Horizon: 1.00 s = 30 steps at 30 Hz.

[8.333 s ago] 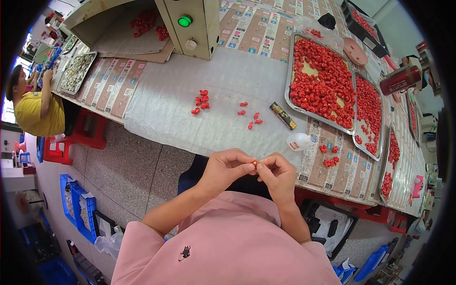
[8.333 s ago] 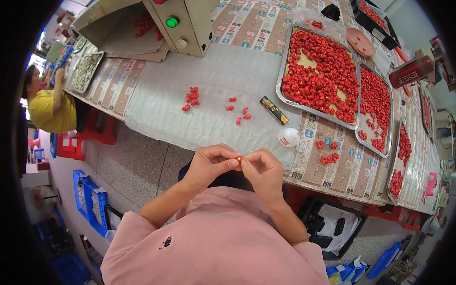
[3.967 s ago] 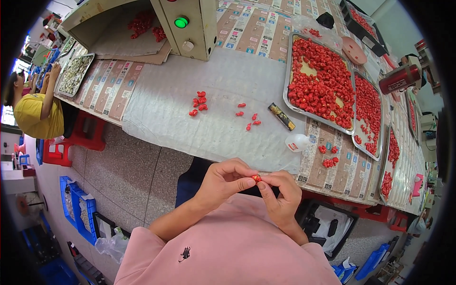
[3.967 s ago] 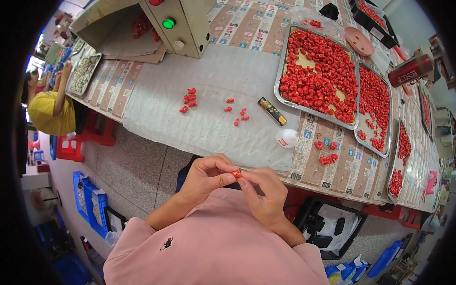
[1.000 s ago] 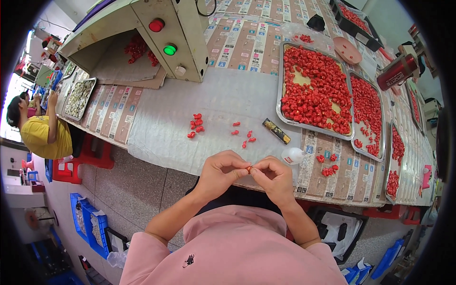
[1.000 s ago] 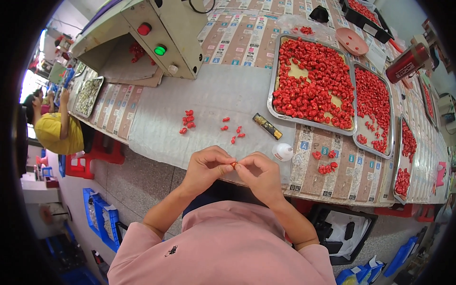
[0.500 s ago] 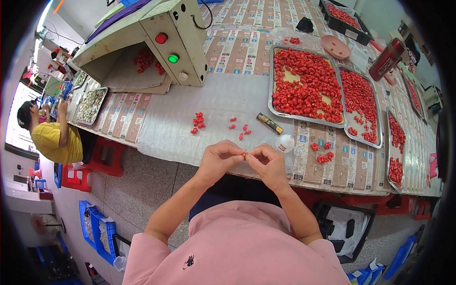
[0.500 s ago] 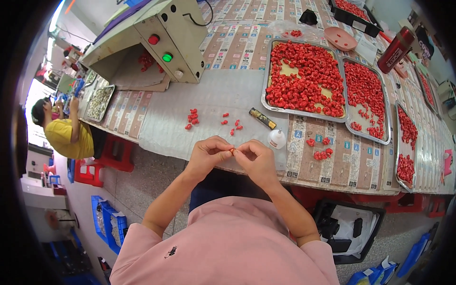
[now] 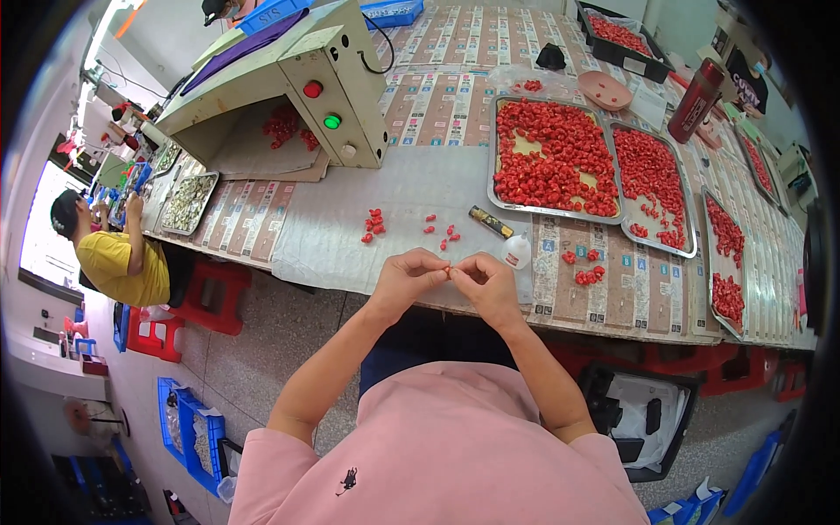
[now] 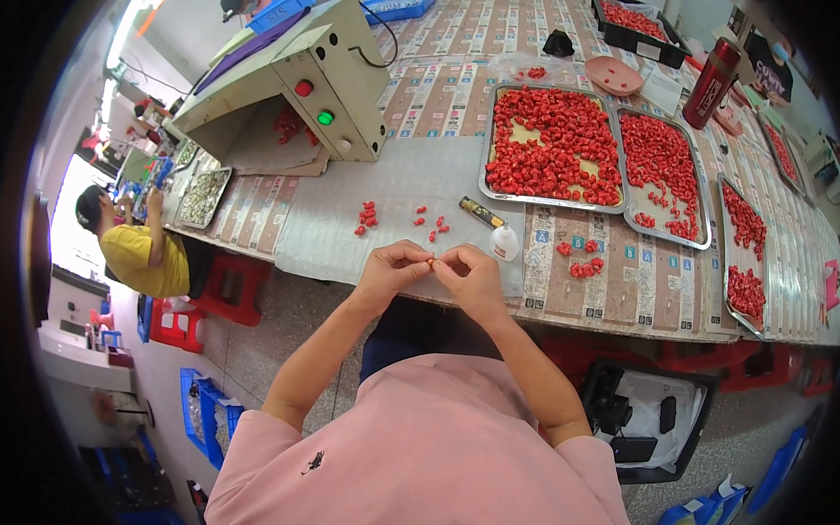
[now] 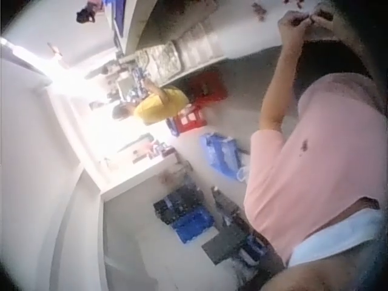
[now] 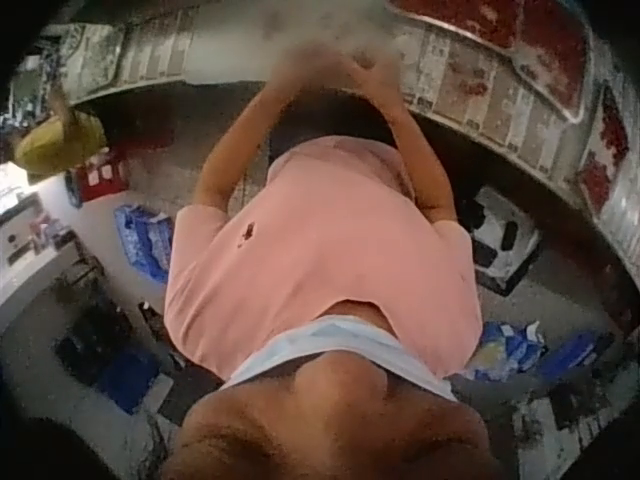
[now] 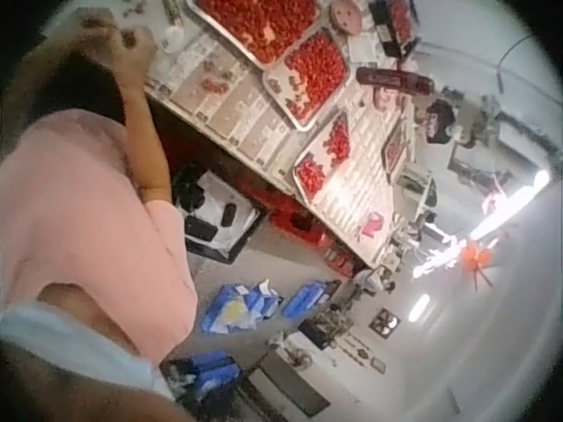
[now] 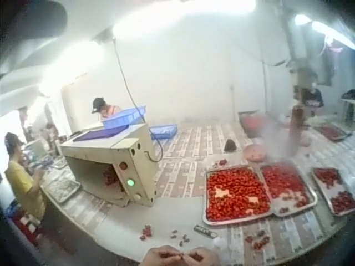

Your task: The person applies glue from a bottle to small red plastic toy components and assembles them on a workbench.

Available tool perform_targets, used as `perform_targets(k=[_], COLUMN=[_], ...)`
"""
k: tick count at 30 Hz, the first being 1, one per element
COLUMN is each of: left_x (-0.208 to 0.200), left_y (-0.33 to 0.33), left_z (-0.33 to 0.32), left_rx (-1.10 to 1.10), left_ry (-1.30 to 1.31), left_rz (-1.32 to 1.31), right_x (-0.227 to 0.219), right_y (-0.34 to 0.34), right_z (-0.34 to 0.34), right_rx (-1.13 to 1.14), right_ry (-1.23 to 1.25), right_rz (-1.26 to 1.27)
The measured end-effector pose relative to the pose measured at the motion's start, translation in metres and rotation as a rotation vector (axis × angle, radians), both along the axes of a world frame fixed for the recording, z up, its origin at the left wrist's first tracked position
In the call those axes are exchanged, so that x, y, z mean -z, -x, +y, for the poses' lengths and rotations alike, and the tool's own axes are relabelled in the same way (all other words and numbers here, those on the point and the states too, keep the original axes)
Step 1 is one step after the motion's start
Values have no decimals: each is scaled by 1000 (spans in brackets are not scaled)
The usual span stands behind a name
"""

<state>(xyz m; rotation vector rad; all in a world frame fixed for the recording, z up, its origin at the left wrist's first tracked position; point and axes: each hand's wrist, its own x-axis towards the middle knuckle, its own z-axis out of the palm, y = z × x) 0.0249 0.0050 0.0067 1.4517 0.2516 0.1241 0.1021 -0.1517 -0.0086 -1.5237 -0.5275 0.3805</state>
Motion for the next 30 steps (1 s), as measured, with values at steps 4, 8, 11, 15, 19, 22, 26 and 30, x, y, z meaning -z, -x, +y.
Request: perform_targets(k=[4,8,11,15,19,22,26,30], left_x=[2,4,2,8,14,15,16,15], left_y=[-2,-1,0,-5,-5,-2,-2,-4], left_z=[1,4,4,1,-1,-1,3,2], left_rx=[7,-9,-37,-46,-44,-61,-30,-11], left_ry=[18,-20,-141,-128,-91,-14,-36,50], left_rz=[9,-4,-2,-59,-86,-81,-40,-37], right_x=[1,3,-2,6,-3,-3,-5,-5], right_y=[-2,-3,-3,-6,0,2,2,2], right_z=[0,4,5,1,-1,0,3,2], right_rx=[1,2,4,2,-35,-32,-47,-21], right_ry=[-9,4,82,105,73,7,26,49], right_rz=[7,-47,-104,-77,-43,44,37,25])
